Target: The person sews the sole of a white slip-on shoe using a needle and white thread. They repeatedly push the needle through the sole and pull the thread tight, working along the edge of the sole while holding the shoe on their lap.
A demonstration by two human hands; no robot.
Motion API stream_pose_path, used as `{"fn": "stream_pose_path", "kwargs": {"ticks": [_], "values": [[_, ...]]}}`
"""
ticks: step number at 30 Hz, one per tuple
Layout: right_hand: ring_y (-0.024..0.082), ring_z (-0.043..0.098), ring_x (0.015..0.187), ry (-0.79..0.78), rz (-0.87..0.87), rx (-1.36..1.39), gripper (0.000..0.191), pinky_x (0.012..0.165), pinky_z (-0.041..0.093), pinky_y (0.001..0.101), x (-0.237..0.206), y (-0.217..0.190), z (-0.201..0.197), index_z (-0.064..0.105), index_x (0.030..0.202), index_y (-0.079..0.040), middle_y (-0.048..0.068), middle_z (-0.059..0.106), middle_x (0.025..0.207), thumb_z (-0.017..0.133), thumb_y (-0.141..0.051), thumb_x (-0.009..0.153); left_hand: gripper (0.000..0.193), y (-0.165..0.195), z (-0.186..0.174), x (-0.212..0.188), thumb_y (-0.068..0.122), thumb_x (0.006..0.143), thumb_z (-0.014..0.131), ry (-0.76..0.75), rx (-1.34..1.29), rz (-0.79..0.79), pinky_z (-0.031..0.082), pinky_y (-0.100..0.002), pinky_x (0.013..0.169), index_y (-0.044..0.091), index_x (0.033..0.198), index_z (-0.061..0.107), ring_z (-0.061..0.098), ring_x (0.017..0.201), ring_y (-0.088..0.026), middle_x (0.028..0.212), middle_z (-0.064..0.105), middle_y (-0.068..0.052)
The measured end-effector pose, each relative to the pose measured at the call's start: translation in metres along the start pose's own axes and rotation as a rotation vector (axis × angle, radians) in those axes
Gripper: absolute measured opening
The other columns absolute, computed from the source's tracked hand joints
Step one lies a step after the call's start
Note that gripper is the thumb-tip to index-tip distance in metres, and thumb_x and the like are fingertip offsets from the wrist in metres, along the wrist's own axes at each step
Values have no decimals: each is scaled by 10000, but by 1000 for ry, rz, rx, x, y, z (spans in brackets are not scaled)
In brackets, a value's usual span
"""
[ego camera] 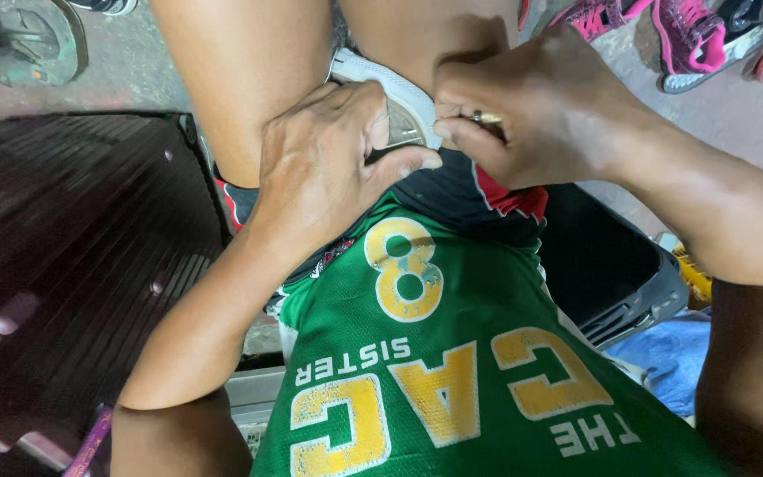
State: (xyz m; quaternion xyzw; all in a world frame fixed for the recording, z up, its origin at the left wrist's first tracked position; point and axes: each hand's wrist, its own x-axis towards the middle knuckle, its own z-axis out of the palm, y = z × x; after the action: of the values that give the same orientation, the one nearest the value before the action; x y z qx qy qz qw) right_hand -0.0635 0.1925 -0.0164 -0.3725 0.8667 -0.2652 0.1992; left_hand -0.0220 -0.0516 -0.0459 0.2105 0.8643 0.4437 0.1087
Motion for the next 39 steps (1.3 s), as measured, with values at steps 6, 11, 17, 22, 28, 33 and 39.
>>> {"fn": "stream_pose_path", "kwargs": {"ticks": [6,11,17,22,28,33,39], "values": [[136,657,584,-85,200,429,145,536,462,291,-17,11,-1,666,912,-62,35,683,719,807,-92,894,157,5,-26,-54,67,1053,592,279,-535,-382,591,-255,628,41,902,629,660,835,-166,1102,600,-86],[98,659,703,29,192,456,99,636,496,248,-47,25,6,691,971,-24,45,722,864,785,-17,942,150,-13,-62,-103,89,1085,599,651,15,-563,480,-270,696,-43,1020,629,627,834,-186,1075,625,-109],[83,665,732,114,350,611,61,651,519,224,-76,32,4,690,987,5,58,693,838,743,-6,1015,153,17,-43,-74,48,1110,580,566,168,-314,493,-366,1013,27,1254,629,626,1153,-257,1242,631,-133],[95,644,708,156,341,496,82,638,493,236,-86,30,10,696,974,11,68,674,845,766,-26,995,218,39,6,-22,117,932,796,183,32,69,550,-371,733,49,1117,704,660,973,-254,1137,614,-107],[115,666,732,177,333,461,112,709,516,261,-91,23,13,669,989,-8,64,699,866,769,-54,1008,218,45,22,-6,186,948,838,124,94,115,556,-402,791,76,1062,688,664,1016,-266,1117,611,-58],[123,717,746,189,333,413,109,689,540,246,-85,10,11,660,1002,-24,62,721,896,766,-45,1007,190,47,28,-14,130,945,791,104,72,55,544,-424,758,40,1031,647,658,985,-308,1085,609,-115],[179,683,741,159,295,373,89,667,502,298,-68,-2,14,691,972,-33,74,687,881,778,-49,967,124,56,21,-30,56,1002,690,32,-89,-195,510,-454,689,-12,1034,592,666,778,-333,864,633,-136]]}}
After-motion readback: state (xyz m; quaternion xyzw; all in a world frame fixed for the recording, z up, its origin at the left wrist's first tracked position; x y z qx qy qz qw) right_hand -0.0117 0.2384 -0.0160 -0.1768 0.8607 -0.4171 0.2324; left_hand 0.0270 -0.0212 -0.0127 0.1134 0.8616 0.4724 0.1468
